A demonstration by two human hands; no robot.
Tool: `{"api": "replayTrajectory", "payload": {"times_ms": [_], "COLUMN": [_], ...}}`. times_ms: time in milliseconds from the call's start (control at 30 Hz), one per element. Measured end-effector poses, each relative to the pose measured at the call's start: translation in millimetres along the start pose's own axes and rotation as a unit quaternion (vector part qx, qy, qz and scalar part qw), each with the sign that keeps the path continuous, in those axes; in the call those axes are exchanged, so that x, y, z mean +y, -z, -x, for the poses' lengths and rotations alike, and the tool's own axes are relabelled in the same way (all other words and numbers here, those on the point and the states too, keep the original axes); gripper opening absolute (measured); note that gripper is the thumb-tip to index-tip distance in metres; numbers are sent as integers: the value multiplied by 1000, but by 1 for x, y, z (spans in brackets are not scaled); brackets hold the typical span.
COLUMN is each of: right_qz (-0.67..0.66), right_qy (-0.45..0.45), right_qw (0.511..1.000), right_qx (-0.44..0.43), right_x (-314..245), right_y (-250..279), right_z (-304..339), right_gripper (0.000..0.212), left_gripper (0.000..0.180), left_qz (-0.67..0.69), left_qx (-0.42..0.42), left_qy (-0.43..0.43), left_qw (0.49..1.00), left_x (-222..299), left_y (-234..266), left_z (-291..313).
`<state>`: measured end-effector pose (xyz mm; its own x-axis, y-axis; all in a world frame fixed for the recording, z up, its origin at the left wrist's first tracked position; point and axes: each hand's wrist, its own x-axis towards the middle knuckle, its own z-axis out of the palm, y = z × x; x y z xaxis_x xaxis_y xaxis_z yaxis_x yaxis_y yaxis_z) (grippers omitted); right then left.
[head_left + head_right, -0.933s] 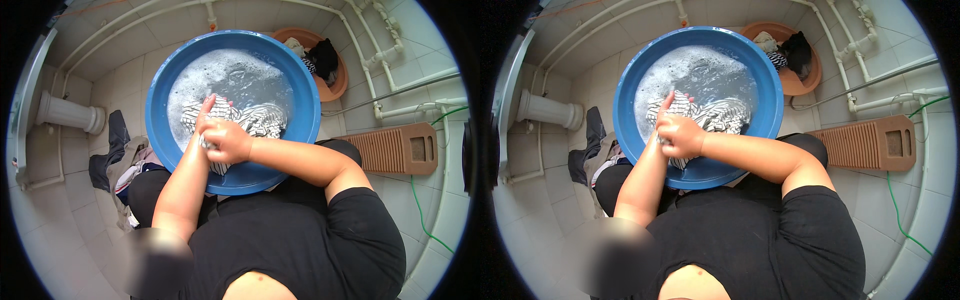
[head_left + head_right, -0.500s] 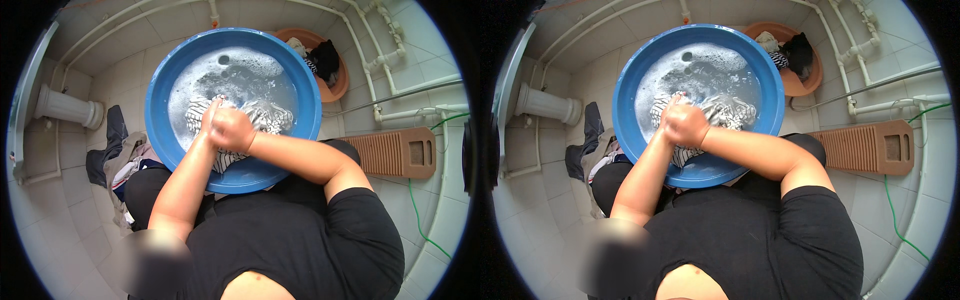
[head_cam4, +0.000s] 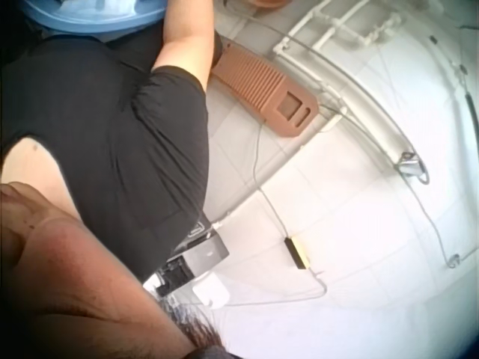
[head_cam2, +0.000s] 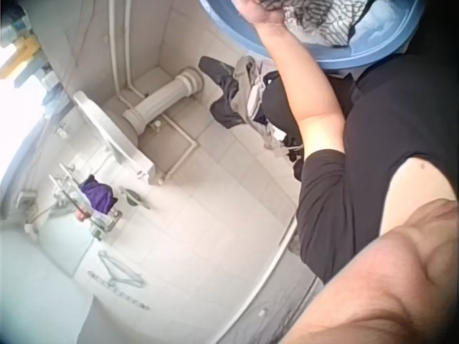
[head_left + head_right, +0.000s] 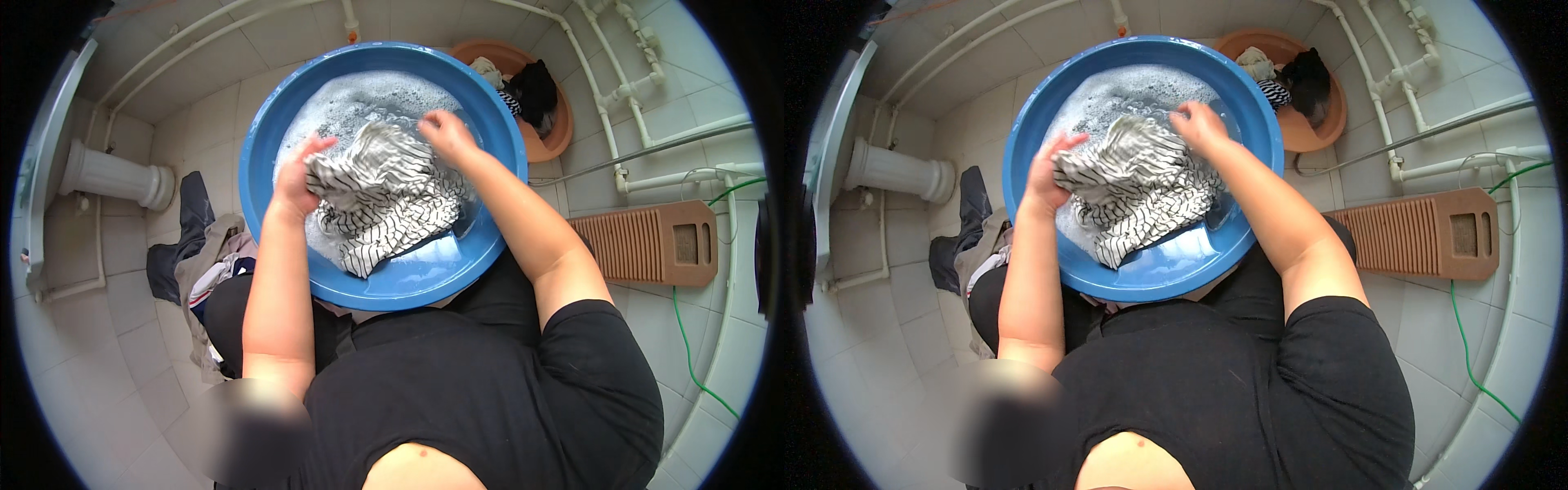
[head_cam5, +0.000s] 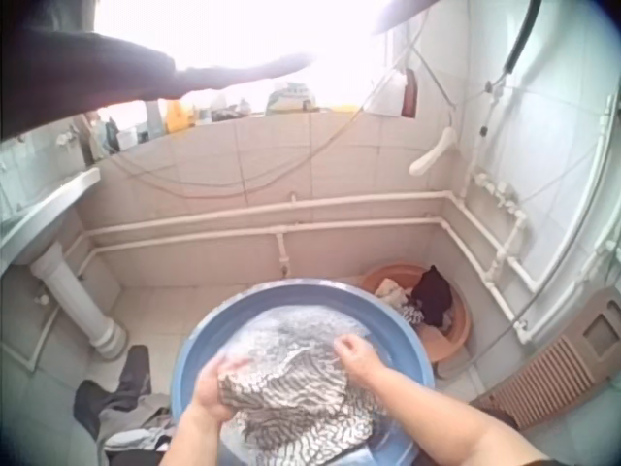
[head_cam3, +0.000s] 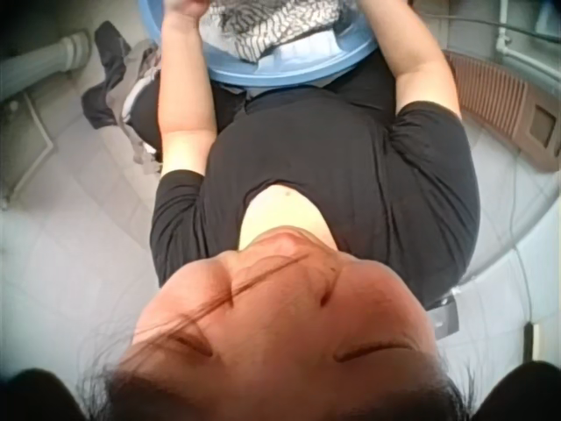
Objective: The person sits on the floor and hand-washes a striped garment in a blue basin filled with soapy water. They scrub the fabric against a washboard, rinse it with a handheld shower head, and then add more clothes from a pile on the floor to the basin.
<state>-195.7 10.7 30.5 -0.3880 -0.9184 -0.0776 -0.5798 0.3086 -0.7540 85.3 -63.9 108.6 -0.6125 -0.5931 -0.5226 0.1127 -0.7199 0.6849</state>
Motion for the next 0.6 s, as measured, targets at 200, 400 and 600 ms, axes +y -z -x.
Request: {"api": "replayTrajectory", "payload": {"times_ms": [200,400,600], "right_qz": [147,151,81], "right_qy": [143,-107,-103], "right_qw": [963,979,985], "right_qx": [-173,-81,-115], "right_x": [-21,-2,-6], "right_y": [-32,-27,-12], "right_z": [34,27,23], "right_gripper": [60,63,47], "left_gripper": [51,82,50], "left_qz": [-432,-589,-570], "left_qx": [-1,81,-85], "left_qy": [24,-193,-118], "left_qw": [902,781,809], "left_x": [-28,-56,-50], "left_y": [-35,-33,-30], "left_z": [4,-11,-12]}}
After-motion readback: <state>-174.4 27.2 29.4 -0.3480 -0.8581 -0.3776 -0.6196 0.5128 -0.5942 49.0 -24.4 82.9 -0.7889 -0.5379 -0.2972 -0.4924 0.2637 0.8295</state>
